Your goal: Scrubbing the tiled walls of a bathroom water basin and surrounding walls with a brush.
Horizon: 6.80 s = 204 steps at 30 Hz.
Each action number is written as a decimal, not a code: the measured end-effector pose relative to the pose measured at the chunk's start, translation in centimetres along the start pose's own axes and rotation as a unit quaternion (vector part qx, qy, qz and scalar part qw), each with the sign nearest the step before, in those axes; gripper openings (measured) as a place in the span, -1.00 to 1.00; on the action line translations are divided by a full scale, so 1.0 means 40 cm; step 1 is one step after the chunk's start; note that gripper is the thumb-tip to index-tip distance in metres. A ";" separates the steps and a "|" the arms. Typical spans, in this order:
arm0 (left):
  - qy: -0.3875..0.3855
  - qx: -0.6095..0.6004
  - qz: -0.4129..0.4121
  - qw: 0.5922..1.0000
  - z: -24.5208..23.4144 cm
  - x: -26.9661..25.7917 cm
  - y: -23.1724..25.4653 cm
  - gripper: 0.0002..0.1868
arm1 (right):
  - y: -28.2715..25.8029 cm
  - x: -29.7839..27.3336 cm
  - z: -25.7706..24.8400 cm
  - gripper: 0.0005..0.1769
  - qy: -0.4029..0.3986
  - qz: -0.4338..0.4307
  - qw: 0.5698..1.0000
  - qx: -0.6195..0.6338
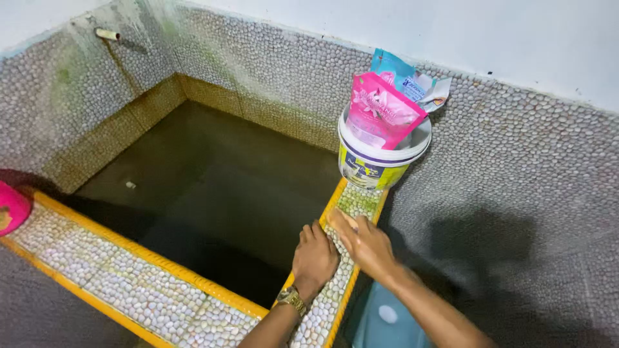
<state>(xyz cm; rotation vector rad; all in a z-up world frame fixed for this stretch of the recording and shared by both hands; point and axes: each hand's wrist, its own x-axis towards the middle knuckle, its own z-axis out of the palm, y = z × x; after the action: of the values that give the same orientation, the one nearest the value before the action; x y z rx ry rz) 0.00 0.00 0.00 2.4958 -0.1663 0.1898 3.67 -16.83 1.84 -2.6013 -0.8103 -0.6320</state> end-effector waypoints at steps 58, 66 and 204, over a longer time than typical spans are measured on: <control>0.453 -0.099 -0.030 0.886 -0.636 -0.217 -0.410 -0.68 | -0.440 0.162 -0.061 -0.23 -0.365 0.253 0.835 0.325; 0.574 0.077 -0.294 0.761 -1.002 -0.241 -0.933 -0.24 | -0.862 0.426 0.101 -0.31 -0.382 0.190 0.738 0.523; -0.104 0.084 0.132 0.982 -0.043 -0.063 -0.068 -0.15 | 0.008 0.074 -0.033 -0.33 -0.150 0.235 0.956 -0.094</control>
<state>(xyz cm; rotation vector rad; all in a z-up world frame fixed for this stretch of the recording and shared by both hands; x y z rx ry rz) -2.17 3.38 -0.66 2.6521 -0.5915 0.0512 5.63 -16.34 4.39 -2.9555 -0.1857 -0.1837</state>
